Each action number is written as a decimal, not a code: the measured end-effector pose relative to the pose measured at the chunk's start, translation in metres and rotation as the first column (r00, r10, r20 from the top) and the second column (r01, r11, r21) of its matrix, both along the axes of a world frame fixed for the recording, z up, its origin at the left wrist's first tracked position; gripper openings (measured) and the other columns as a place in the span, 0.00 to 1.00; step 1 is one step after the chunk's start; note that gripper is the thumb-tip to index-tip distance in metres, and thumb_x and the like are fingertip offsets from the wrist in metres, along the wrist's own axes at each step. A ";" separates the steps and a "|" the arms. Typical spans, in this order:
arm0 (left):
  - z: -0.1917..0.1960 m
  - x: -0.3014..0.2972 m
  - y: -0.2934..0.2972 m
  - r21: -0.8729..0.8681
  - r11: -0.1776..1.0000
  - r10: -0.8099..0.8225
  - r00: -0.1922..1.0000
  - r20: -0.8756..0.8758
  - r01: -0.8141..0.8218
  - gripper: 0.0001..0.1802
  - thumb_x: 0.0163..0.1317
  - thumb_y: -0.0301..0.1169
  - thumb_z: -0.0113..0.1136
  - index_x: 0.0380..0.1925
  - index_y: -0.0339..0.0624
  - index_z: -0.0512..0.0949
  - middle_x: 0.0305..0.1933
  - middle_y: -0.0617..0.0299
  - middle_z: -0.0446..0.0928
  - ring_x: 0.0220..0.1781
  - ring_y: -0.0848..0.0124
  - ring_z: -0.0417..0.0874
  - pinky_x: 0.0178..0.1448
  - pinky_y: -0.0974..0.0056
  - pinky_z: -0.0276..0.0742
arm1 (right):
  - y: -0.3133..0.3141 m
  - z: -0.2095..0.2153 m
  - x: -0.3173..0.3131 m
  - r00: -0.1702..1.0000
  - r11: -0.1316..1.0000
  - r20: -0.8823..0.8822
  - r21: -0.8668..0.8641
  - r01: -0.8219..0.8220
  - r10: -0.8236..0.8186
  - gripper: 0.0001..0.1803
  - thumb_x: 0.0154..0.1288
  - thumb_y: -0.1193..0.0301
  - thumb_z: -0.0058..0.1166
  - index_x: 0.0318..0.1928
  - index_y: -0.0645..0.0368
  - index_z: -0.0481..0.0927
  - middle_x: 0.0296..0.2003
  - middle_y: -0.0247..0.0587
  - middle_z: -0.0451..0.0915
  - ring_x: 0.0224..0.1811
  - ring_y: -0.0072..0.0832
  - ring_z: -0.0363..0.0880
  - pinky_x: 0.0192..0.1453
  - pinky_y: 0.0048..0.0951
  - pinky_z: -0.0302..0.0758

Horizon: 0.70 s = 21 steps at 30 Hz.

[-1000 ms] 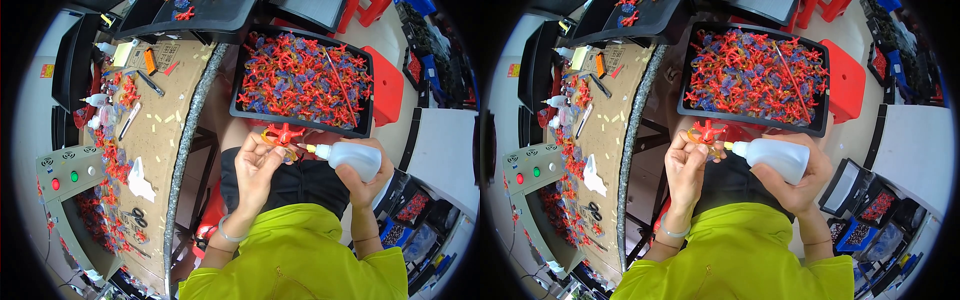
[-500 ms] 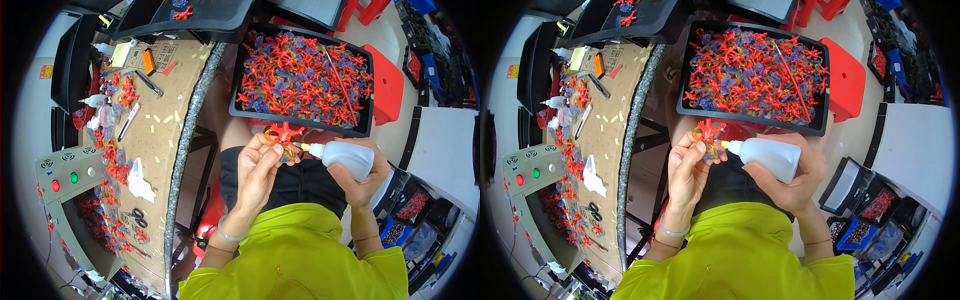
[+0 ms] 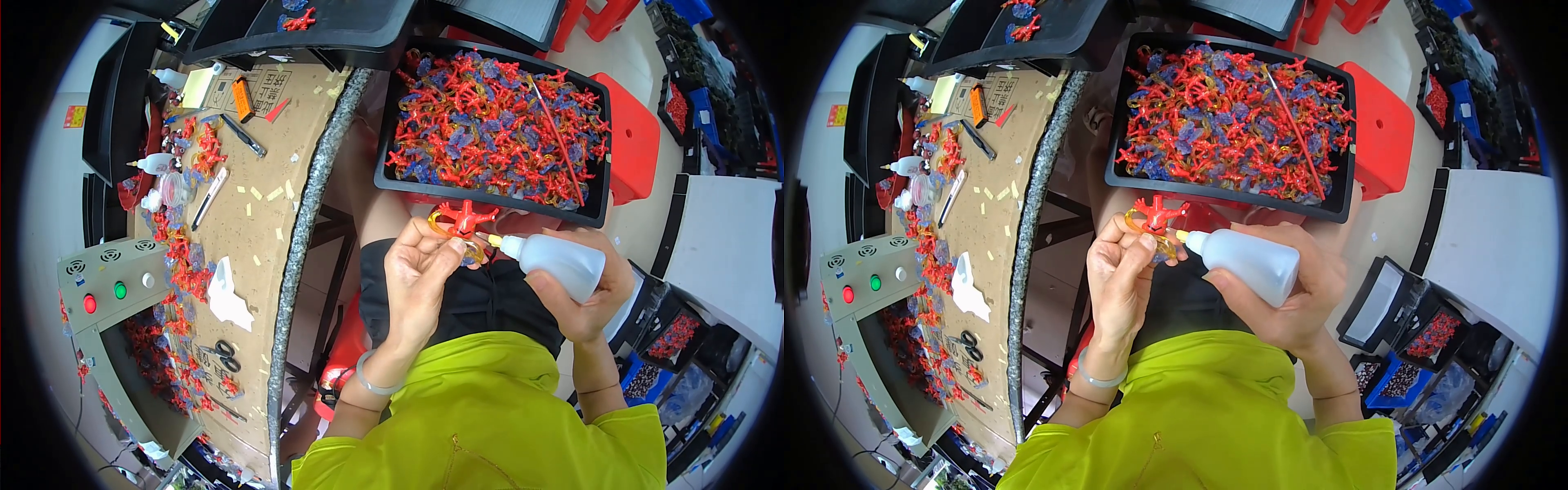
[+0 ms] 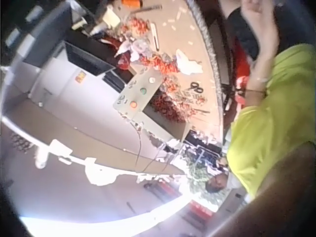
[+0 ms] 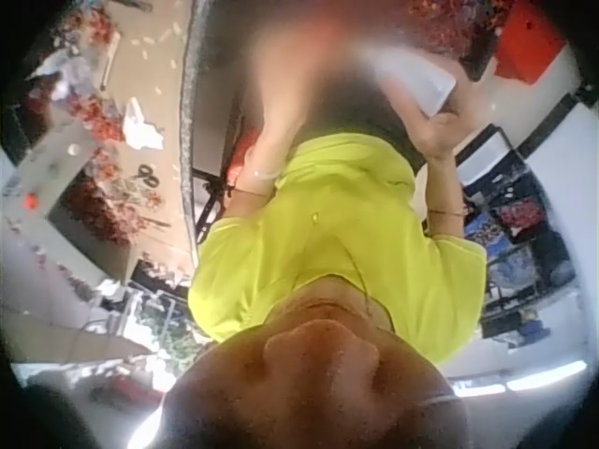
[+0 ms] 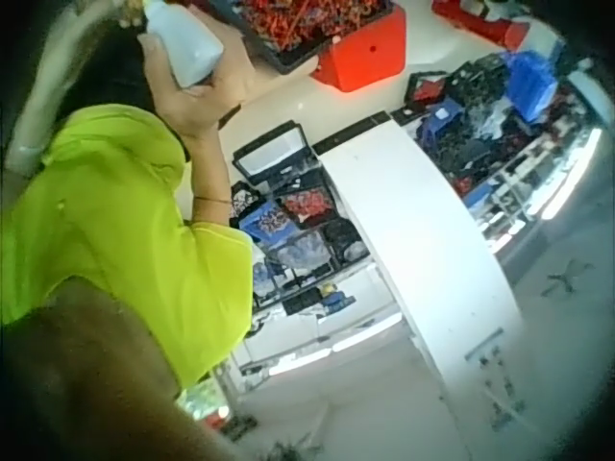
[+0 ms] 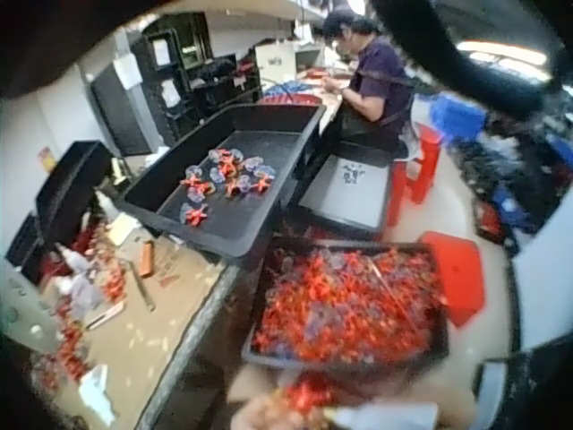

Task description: The person assembles small plastic figurines by hand, applying glue from a bottle with a brush to join plastic toy parts.

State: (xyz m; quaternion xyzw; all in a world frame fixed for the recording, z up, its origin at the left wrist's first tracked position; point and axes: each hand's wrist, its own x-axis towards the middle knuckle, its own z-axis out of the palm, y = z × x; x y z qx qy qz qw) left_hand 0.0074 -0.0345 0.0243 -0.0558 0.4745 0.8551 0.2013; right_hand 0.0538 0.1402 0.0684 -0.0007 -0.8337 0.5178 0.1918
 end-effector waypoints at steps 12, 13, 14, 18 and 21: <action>-0.002 0.000 0.000 0.036 0.999 -0.006 1.000 -0.001 0.006 0.04 0.65 0.25 0.52 0.36 0.36 0.70 0.34 0.49 0.81 0.34 0.65 0.83 0.41 0.65 0.77 | -0.001 0.004 -0.001 1.000 0.997 -0.008 0.073 0.005 -0.005 0.21 0.42 0.73 0.72 0.38 0.69 0.80 0.29 0.46 0.82 0.24 0.28 0.78 0.28 0.24 0.72; -0.002 0.000 0.000 0.034 0.999 -0.007 1.000 0.002 0.007 0.04 0.65 0.25 0.52 0.36 0.36 0.70 0.34 0.49 0.81 0.34 0.65 0.83 0.41 0.65 0.77 | -0.001 0.005 -0.001 1.000 0.998 0.000 0.069 0.004 -0.004 0.21 0.42 0.72 0.72 0.38 0.69 0.80 0.29 0.46 0.82 0.24 0.28 0.78 0.28 0.24 0.72; -0.001 0.000 0.000 0.032 0.999 -0.008 1.000 0.005 0.008 0.04 0.65 0.25 0.52 0.36 0.36 0.70 0.34 0.48 0.81 0.34 0.65 0.83 0.41 0.65 0.77 | -0.001 0.004 -0.001 1.000 0.998 0.000 0.069 0.004 -0.004 0.21 0.42 0.72 0.72 0.38 0.69 0.80 0.29 0.46 0.82 0.24 0.28 0.78 0.28 0.24 0.72; -0.002 0.000 0.000 0.031 0.999 -0.015 1.000 0.012 0.015 0.04 0.65 0.25 0.52 0.36 0.36 0.70 0.34 0.48 0.81 0.34 0.65 0.83 0.41 0.65 0.77 | -0.001 0.004 -0.001 1.000 0.995 -0.012 0.101 0.006 -0.004 0.21 0.42 0.72 0.72 0.38 0.68 0.80 0.29 0.45 0.82 0.24 0.28 0.78 0.28 0.24 0.72; -0.002 0.000 0.000 0.049 0.999 -0.021 1.000 0.010 0.020 0.04 0.65 0.25 0.52 0.36 0.37 0.70 0.33 0.48 0.81 0.33 0.65 0.83 0.41 0.66 0.77 | -0.001 0.003 -0.001 1.000 0.996 -0.008 0.084 0.010 -0.009 0.21 0.42 0.72 0.72 0.38 0.68 0.80 0.29 0.45 0.83 0.24 0.28 0.78 0.28 0.24 0.72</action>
